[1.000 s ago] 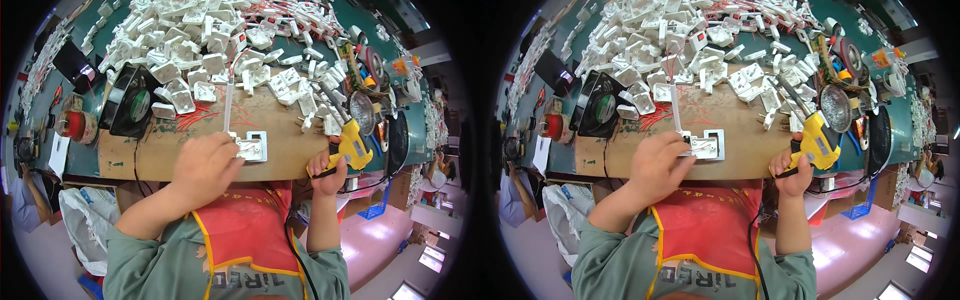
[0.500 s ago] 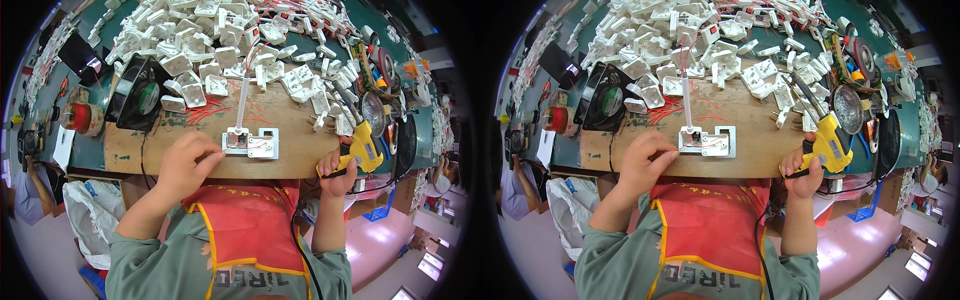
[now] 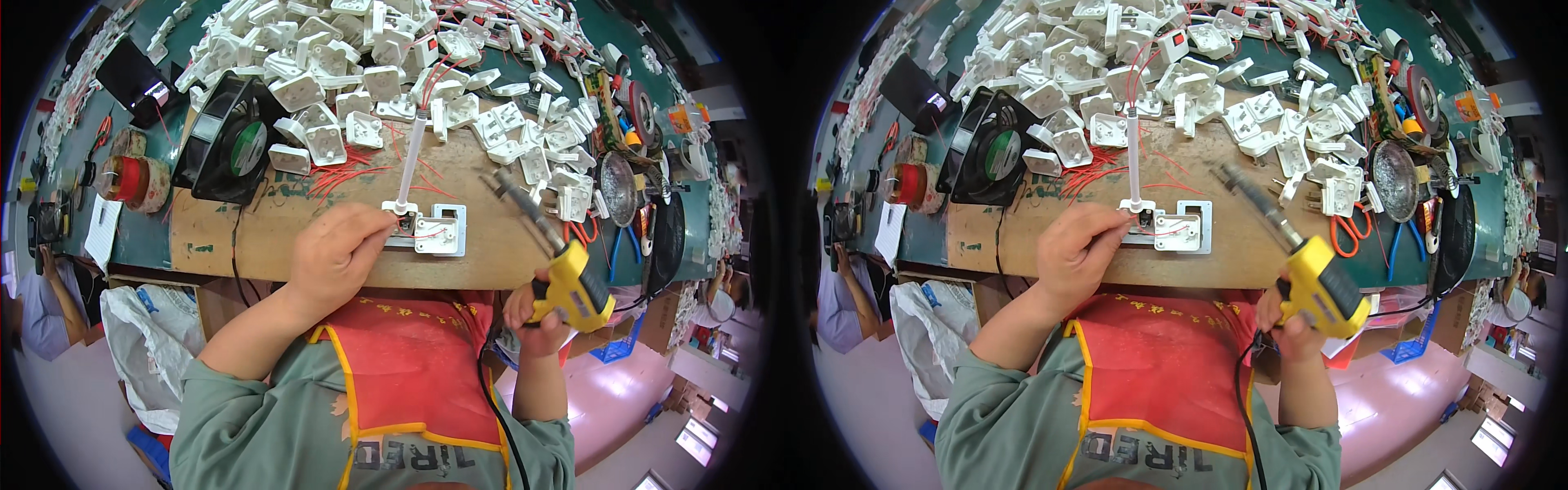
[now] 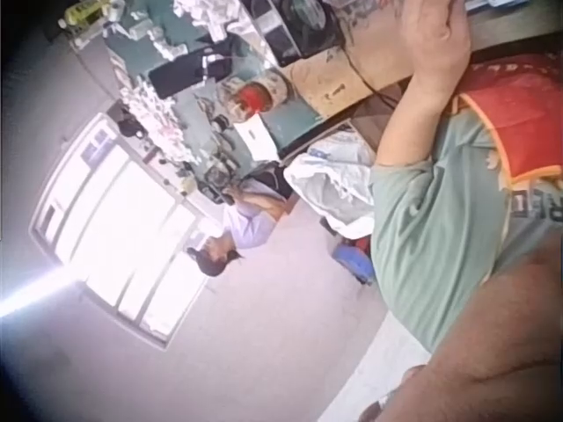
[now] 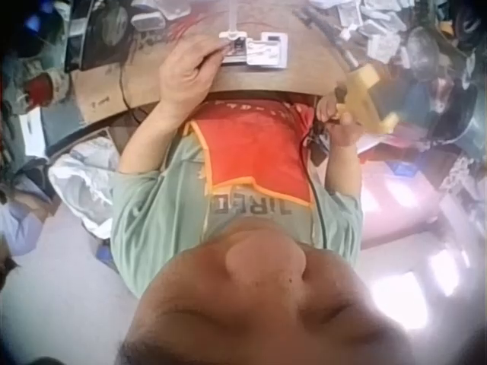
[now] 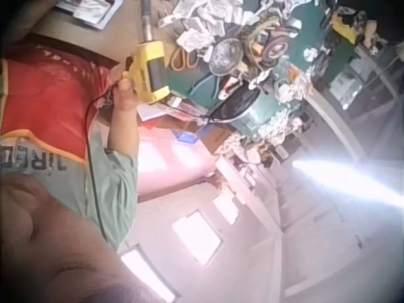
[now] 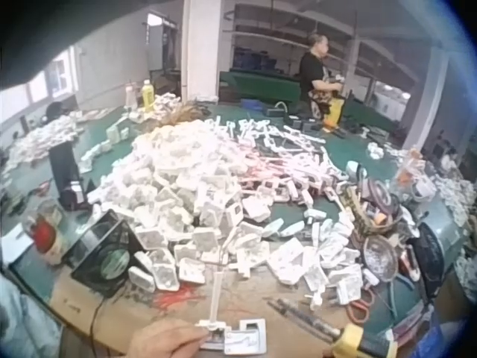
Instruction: Soldering electrical wires to plastic light fixture housings at a workbench.
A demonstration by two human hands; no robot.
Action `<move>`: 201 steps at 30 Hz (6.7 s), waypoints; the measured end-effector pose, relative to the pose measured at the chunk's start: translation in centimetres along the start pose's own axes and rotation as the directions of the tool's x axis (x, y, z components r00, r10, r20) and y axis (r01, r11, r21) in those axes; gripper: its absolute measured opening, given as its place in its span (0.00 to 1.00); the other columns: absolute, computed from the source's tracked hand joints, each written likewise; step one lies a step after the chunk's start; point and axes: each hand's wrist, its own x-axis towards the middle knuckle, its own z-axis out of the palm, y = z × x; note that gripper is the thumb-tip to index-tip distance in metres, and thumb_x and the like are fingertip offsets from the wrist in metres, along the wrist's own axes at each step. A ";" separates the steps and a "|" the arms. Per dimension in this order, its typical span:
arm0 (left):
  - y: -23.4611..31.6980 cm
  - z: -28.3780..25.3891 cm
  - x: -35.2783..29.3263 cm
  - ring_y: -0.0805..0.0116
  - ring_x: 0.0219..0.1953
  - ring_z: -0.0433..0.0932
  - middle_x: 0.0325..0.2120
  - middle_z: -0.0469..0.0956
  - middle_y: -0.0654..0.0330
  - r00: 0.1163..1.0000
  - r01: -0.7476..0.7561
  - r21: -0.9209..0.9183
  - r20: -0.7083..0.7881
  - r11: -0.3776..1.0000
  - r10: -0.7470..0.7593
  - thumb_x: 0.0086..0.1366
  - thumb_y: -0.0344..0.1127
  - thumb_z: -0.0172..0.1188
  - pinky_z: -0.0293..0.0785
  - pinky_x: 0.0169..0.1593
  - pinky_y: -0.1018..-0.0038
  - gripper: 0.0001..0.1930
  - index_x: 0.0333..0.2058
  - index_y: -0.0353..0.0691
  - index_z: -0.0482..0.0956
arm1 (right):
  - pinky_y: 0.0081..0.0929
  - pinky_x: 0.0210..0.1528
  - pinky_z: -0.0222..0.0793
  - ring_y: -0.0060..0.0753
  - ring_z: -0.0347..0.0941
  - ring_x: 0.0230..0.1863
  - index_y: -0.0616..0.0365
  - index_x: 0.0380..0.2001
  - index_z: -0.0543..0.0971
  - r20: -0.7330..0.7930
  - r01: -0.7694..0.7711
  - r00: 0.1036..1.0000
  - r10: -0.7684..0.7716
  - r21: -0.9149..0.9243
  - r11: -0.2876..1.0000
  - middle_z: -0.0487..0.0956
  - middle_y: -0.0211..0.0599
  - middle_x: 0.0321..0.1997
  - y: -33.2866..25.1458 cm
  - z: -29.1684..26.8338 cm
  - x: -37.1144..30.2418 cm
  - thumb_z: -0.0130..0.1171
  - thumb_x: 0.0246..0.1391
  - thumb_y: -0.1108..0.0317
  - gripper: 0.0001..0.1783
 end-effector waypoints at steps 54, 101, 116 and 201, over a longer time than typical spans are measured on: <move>0.2 0.6 -0.8 0.58 0.34 0.77 0.32 0.76 0.53 0.978 -0.208 0.136 0.025 0.969 0.207 0.50 0.16 0.64 0.74 0.36 0.69 0.14 0.37 0.34 0.80 | 0.21 0.27 0.66 0.20 0.67 0.26 0.58 0.51 0.70 0.122 -0.237 0.963 0.240 -0.042 0.971 0.73 0.29 0.29 0.6 0.5 -2.9 0.60 0.59 0.63 0.20; 0.9 0.8 -1.4 0.68 0.26 0.70 0.24 0.69 0.67 0.943 -0.332 0.409 0.121 0.850 0.310 0.48 0.29 0.70 0.60 0.31 0.69 0.18 0.41 0.44 0.82 | 0.26 0.23 0.64 0.28 0.64 0.19 0.62 0.58 0.67 -0.056 -0.114 0.991 0.121 0.114 0.987 0.67 0.31 0.21 0.1 0.0 -2.8 0.72 0.45 0.52 0.41; -0.6 -2.2 3.4 0.48 0.34 0.76 0.31 0.76 0.51 0.976 0.080 0.616 0.111 0.784 -0.187 0.60 0.32 0.61 0.73 0.38 0.57 0.07 0.36 0.39 0.80 | 0.25 0.25 0.66 0.24 0.69 0.22 0.62 0.49 0.70 0.015 -0.078 0.997 0.080 -0.091 0.993 0.73 0.32 0.24 0.3 -0.5 -2.1 0.62 0.57 0.57 0.24; -0.2 1.0 -0.8 0.61 0.28 0.73 0.27 0.73 0.60 0.962 -0.270 0.169 -0.006 0.948 0.274 0.46 0.21 0.69 0.67 0.31 0.68 0.13 0.33 0.37 0.79 | 0.22 0.20 0.63 0.26 0.68 0.18 0.60 0.37 0.75 0.176 -0.156 0.968 0.182 -0.150 0.976 0.72 0.34 0.21 3.0 -1.2 -4.0 0.69 0.49 0.65 0.16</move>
